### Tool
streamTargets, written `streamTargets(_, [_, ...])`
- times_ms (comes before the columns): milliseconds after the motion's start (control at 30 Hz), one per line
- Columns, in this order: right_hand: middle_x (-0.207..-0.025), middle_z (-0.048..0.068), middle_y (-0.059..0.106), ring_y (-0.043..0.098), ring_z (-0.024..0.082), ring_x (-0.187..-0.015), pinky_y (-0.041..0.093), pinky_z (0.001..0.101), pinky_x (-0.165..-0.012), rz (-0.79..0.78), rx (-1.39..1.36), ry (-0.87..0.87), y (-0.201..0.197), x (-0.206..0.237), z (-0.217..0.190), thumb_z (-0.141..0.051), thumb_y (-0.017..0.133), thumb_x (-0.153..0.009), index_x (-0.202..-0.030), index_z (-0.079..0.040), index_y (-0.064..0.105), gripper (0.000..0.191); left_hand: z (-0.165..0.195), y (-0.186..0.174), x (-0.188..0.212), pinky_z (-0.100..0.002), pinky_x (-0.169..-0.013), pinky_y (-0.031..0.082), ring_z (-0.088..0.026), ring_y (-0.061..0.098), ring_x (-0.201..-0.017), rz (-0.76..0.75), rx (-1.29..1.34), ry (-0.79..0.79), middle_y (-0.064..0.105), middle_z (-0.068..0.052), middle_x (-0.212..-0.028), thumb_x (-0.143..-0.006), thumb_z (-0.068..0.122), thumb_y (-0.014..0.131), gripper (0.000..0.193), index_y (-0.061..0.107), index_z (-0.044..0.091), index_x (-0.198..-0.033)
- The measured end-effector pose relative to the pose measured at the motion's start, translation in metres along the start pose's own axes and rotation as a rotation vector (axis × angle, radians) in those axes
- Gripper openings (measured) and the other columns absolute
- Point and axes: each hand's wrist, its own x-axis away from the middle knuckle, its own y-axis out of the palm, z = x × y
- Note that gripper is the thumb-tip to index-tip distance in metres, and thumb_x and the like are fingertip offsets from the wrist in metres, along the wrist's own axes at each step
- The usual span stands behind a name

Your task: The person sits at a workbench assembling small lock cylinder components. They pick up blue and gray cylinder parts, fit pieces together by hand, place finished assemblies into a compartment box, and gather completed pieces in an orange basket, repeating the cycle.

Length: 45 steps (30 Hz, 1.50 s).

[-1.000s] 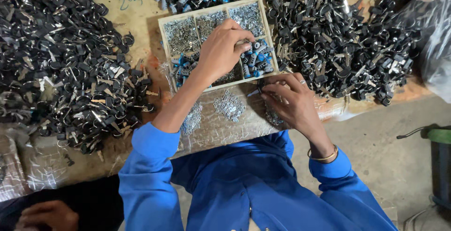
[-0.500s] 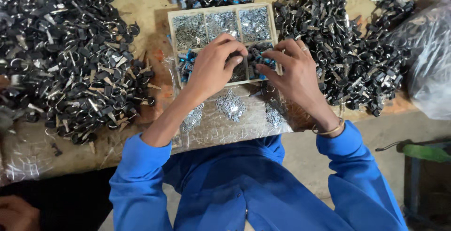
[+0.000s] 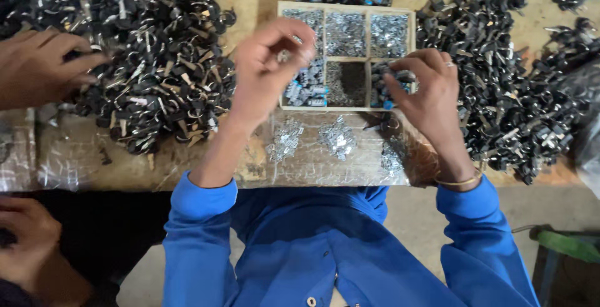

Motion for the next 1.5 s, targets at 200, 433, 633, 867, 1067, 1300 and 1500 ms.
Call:
streamTargets(200, [-0.105,0.011,0.073,0.067,0.024,-0.088,0.051,0.0350,-0.082,-0.083,-0.306,0.040,-0.008,-0.012,-0.018,-0.011,0.081,-0.098,-0.114,-0.003,0.073,0.019,0.011,-0.053,0.007,-0.019,-0.066,0.046,-0.006,0.062,-0.093,0.149,-0.181,0.023,0.066,-0.001,-0.109,-0.106,-0.004,0.073,0.013,0.068,0.003,-0.116])
streamTargets(433, [-0.107,0.007,0.073,0.069,0.013,-0.098,0.054,0.0263,-0.087,-0.162,-0.656,0.022,0.014,-0.029,-0.042,-0.003,0.079,-0.096,-0.116,-0.001,0.070,0.022,0.005,-0.034,0.008,-0.021,-0.053,0.049,-0.009,0.069,-0.088,-0.122,-0.537,0.023,0.069,-0.006,-0.117,-0.084,0.006,0.086,0.036,0.073,0.007,-0.117])
streamTargets(633, [-0.103,0.002,0.071,0.065,0.007,-0.091,0.051,0.0237,-0.077,-0.278,-0.891,0.148,0.037,-0.032,-0.034,-0.005,0.081,-0.094,-0.108,-0.001,0.069,0.019,-0.012,0.004,0.019,-0.028,-0.081,0.062,-0.014,0.074,-0.097,-0.157,-0.520,0.131,0.074,-0.008,-0.113,-0.089,0.006,0.086,0.030,0.074,0.005,-0.116])
streamTargets(867, [-0.104,0.003,0.071,0.065,0.014,-0.093,0.051,0.0296,-0.081,-0.229,-0.760,0.078,0.041,-0.043,-0.021,-0.009,0.077,-0.101,-0.109,-0.004,0.072,0.011,-0.025,0.012,0.017,-0.026,-0.075,0.063,-0.014,0.077,-0.087,-0.035,-0.423,-0.008,0.078,-0.009,-0.105,-0.090,0.004,0.084,0.022,0.077,0.001,-0.110])
streamTargets(1067, [-0.096,0.003,0.065,0.056,0.028,-0.097,0.034,0.0481,-0.088,-0.216,-0.011,-0.249,0.046,-0.046,-0.020,-0.031,0.082,-0.085,-0.091,-0.015,0.079,0.016,-0.034,0.015,0.018,-0.025,-0.085,0.065,-0.014,0.077,-0.098,0.052,-0.313,-0.068,0.077,-0.008,-0.113,-0.094,0.000,0.077,0.022,0.075,0.001,-0.117])
streamTargets(1300, [-0.103,-0.002,0.063,0.054,0.024,-0.103,0.032,0.0441,-0.095,-0.225,-0.053,-0.204,0.047,-0.047,-0.008,-0.022,0.083,-0.090,-0.101,-0.017,0.078,0.013,-0.049,0.019,0.014,-0.025,-0.085,0.064,-0.013,0.077,-0.096,0.105,-0.286,-0.152,0.079,-0.008,-0.105,-0.092,0.003,0.080,0.024,0.074,0.001,-0.115])
streamTargets(1500, [-0.100,-0.002,0.064,0.054,0.022,-0.102,0.030,0.0437,-0.091,-0.131,-0.134,-0.121,0.047,-0.055,0.006,-0.025,0.088,-0.086,-0.094,-0.017,0.078,0.015,-0.055,0.019,0.011,-0.024,-0.081,0.064,-0.012,0.077,-0.092,0.113,-0.336,-0.130,0.079,-0.008,-0.102,-0.091,0.005,0.082,0.023,0.076,0.002,-0.113])
